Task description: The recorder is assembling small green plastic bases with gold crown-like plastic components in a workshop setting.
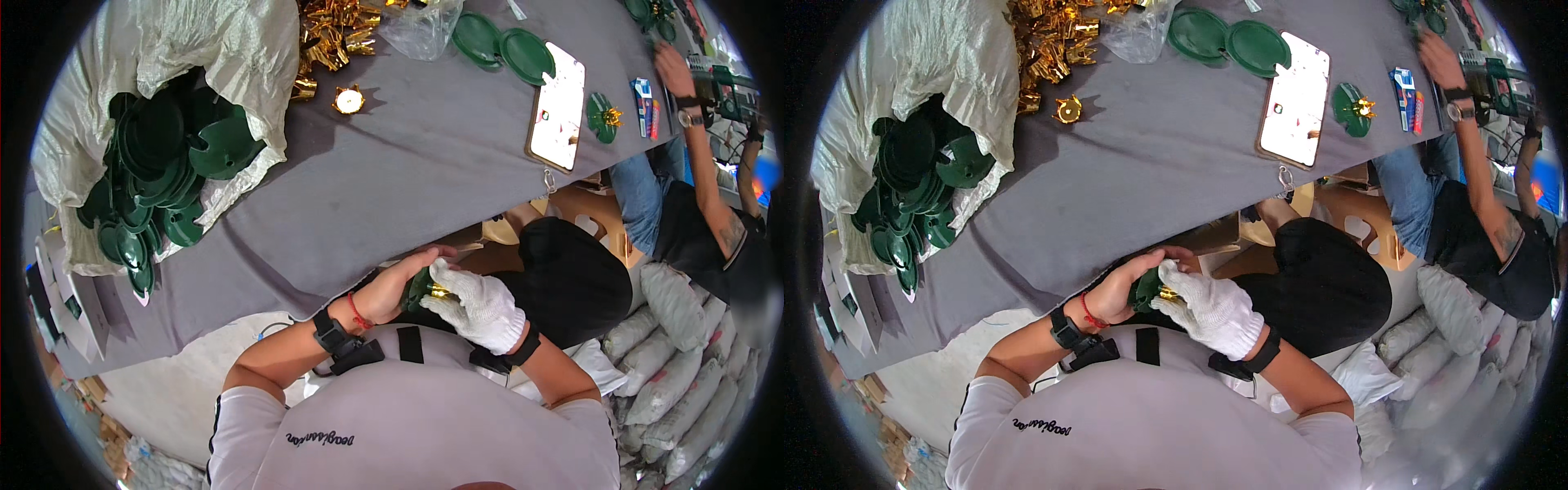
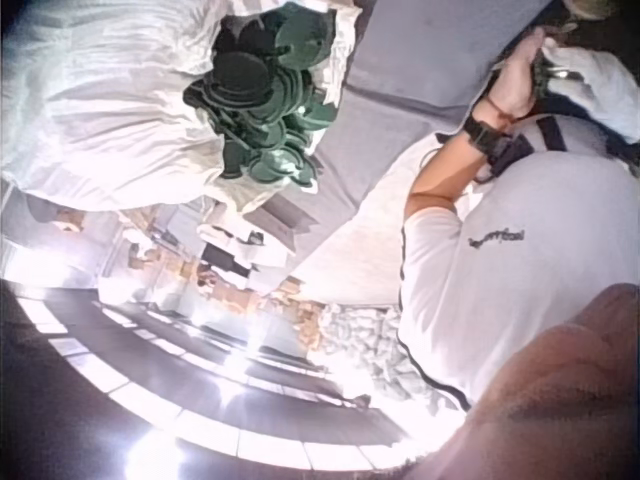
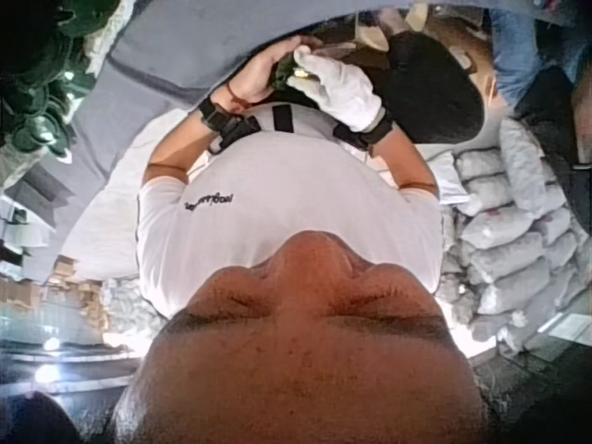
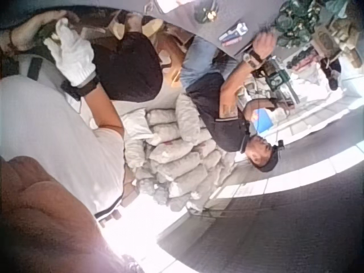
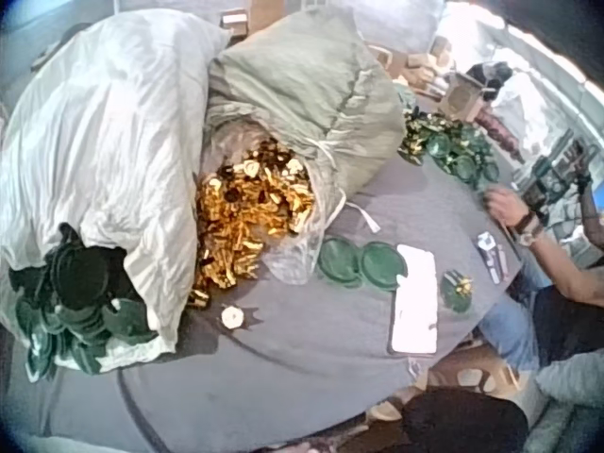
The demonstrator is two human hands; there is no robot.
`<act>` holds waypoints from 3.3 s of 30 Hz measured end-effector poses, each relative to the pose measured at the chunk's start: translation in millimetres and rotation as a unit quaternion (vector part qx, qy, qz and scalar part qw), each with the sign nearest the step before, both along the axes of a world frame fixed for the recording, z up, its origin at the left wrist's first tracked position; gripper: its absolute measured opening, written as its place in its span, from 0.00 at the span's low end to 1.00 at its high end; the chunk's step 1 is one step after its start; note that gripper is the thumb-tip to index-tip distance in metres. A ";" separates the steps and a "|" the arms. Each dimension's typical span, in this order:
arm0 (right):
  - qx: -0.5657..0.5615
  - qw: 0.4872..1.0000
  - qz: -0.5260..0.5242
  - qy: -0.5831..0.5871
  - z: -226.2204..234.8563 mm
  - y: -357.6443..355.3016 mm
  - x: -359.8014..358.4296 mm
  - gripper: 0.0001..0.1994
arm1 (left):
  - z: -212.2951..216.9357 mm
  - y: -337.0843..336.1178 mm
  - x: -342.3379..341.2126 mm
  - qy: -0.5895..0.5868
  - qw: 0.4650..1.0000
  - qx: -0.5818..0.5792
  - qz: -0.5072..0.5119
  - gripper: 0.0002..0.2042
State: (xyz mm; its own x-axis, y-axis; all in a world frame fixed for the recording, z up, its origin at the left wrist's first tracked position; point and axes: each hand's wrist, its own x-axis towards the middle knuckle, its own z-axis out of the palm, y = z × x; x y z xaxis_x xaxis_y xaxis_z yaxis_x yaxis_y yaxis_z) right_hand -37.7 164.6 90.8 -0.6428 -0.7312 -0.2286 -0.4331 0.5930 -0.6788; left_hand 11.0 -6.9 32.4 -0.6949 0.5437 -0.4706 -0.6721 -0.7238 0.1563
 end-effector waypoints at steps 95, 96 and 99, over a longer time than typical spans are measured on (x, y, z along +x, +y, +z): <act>-0.054 0.905 -0.246 -0.343 -24.6 20.1 29.5 0.21 | -18.4 20.5 1.4 -0.049 0.997 0.062 -0.013 0.26; -0.081 0.942 -0.202 -0.255 -28.1 21.6 28.5 0.21 | -16.9 21.5 1.1 -0.048 0.997 0.052 -0.008 0.27; -0.067 0.993 -0.079 -0.060 -24.3 19.5 19.3 0.22 | -14.7 28.1 1.2 -0.039 0.995 -0.090 -0.005 0.28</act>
